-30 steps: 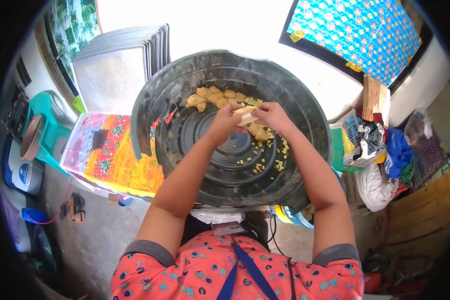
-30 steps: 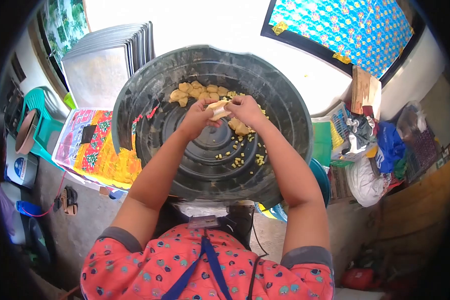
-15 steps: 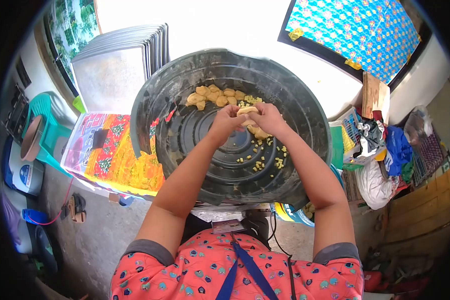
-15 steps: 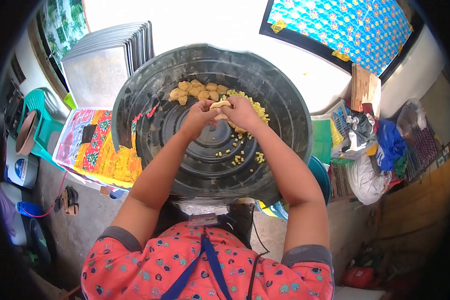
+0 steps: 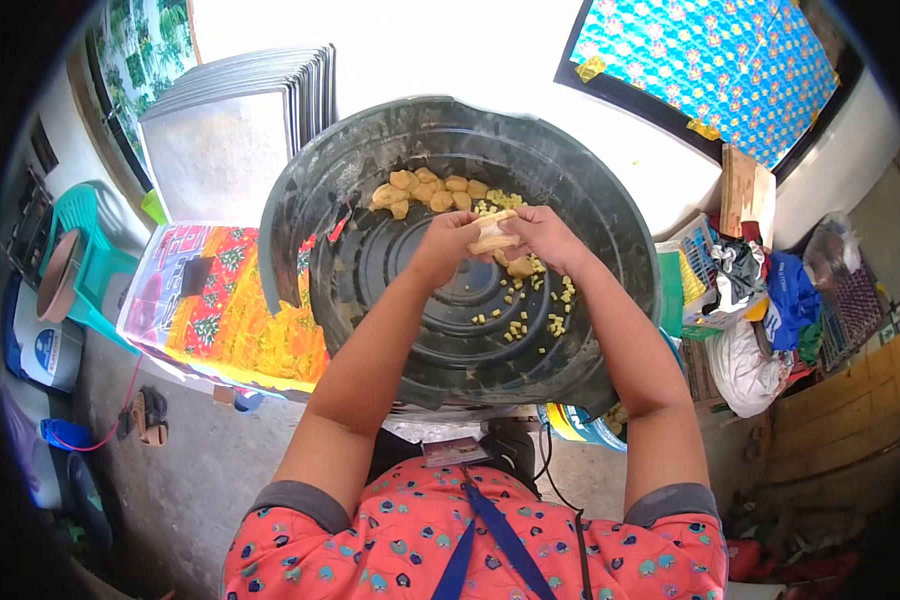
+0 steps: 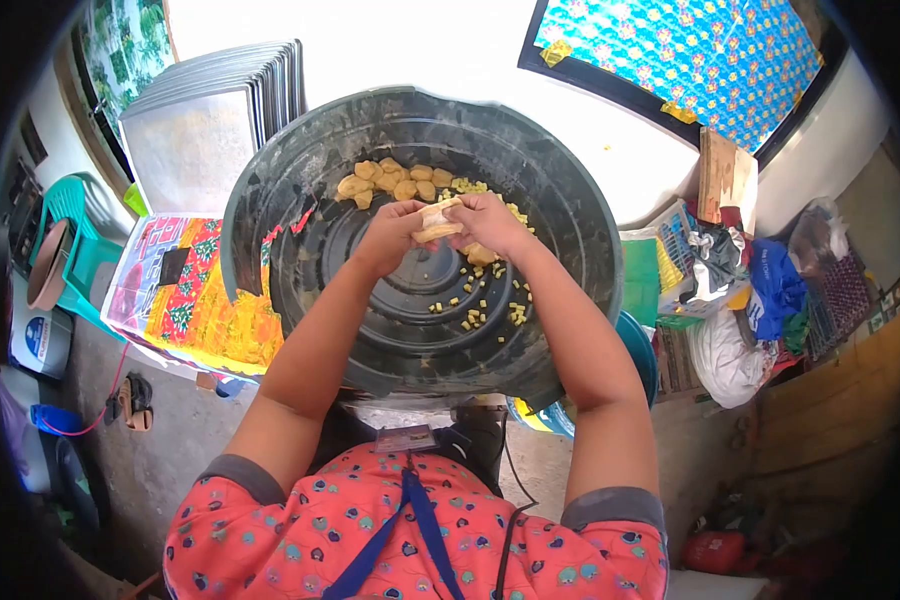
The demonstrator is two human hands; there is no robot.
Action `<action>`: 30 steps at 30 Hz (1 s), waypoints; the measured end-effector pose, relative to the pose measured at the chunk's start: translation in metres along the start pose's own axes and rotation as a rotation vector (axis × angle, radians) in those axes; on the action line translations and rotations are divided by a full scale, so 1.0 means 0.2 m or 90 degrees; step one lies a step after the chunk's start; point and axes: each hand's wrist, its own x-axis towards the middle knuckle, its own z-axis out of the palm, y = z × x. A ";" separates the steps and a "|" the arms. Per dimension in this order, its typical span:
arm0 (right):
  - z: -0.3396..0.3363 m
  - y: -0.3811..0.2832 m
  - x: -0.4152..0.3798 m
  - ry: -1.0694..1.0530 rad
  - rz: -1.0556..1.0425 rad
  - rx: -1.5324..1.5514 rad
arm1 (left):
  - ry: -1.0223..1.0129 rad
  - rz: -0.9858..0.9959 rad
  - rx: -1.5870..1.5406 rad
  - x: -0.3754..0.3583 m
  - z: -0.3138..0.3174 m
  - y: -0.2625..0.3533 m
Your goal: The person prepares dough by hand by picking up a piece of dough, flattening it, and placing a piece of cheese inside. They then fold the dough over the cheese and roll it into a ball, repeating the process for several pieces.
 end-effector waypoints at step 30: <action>-0.23 0.71 0.03 -0.040 0.238 -0.888 | 0.297 -0.111 -0.081 0.01 -0.13 -0.10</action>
